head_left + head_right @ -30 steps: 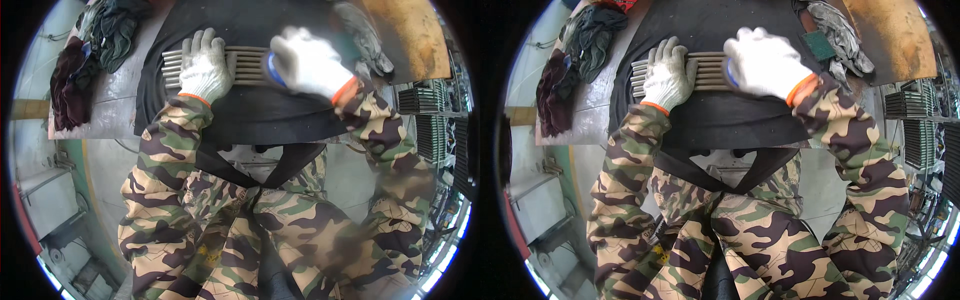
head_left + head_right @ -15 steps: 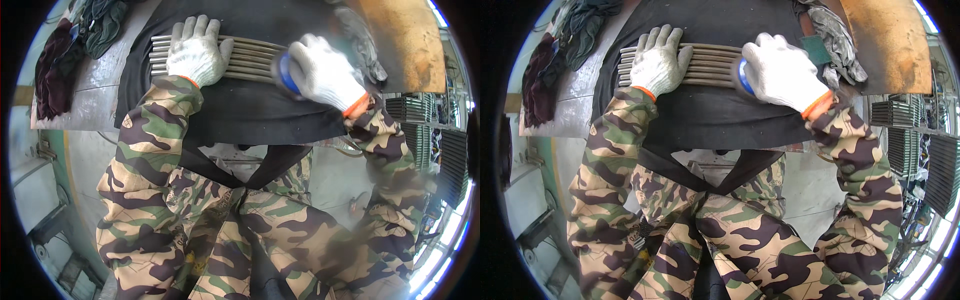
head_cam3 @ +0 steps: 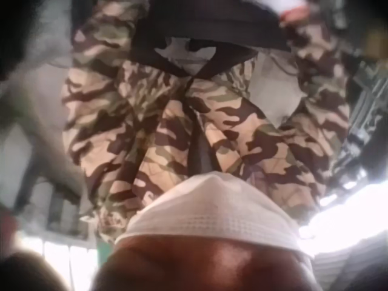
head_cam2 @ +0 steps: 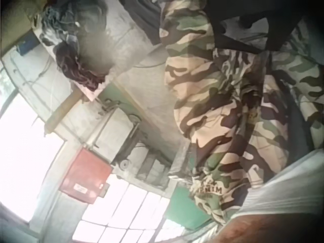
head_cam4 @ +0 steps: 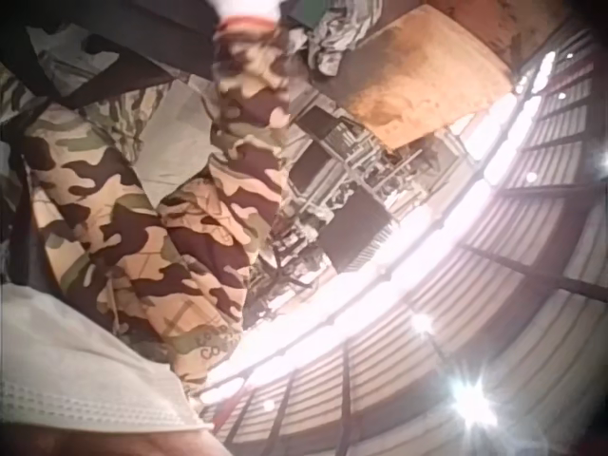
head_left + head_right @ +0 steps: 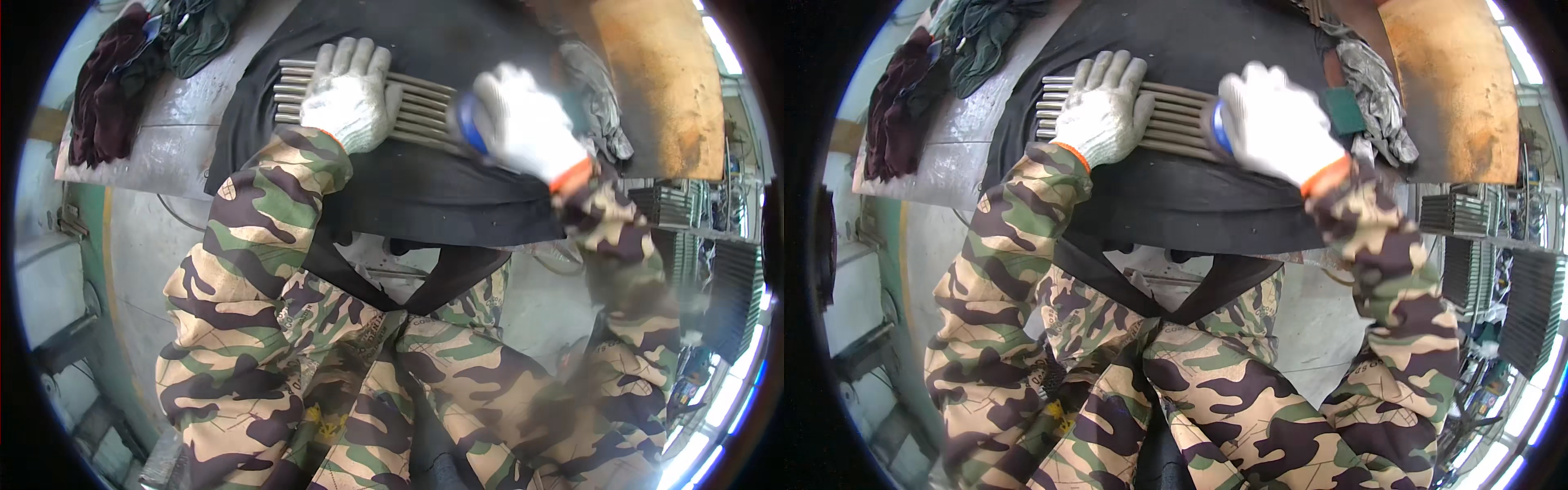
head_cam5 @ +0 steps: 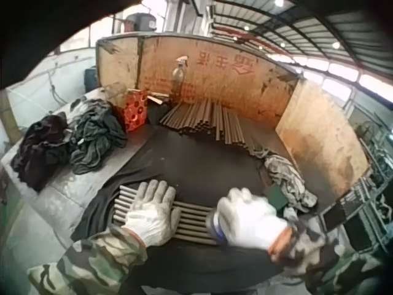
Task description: Sanding the surface of a bundle of metal rods using a handheld power sander
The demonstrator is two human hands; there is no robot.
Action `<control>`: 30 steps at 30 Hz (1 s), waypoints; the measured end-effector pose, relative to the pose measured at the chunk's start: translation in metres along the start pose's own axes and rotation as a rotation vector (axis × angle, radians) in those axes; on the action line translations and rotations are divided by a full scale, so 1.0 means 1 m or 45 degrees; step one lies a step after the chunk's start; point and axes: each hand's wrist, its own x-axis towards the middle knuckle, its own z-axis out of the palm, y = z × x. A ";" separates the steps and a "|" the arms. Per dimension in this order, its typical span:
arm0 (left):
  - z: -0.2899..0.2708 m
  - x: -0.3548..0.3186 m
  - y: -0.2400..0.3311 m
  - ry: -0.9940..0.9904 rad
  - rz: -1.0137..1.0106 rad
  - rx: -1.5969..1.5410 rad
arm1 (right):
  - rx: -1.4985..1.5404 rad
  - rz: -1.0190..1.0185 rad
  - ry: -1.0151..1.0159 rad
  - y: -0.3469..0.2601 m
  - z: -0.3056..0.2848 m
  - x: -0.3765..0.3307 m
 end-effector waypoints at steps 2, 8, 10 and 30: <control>0.003 -0.005 -0.003 0.271 0.070 0.034 | 0.093 -0.035 -0.015 -0.017 -0.010 -0.009; -0.004 -0.002 -0.006 0.002 0.032 -0.125 | -0.035 0.213 -0.075 0.002 0.004 0.022; -0.006 0.004 -0.022 0.101 0.146 -0.178 | 0.056 0.177 -0.057 -0.002 -0.010 0.010; -0.028 -0.014 -0.030 -0.114 0.340 -0.123 | 0.110 0.258 -0.094 0.027 -0.003 0.013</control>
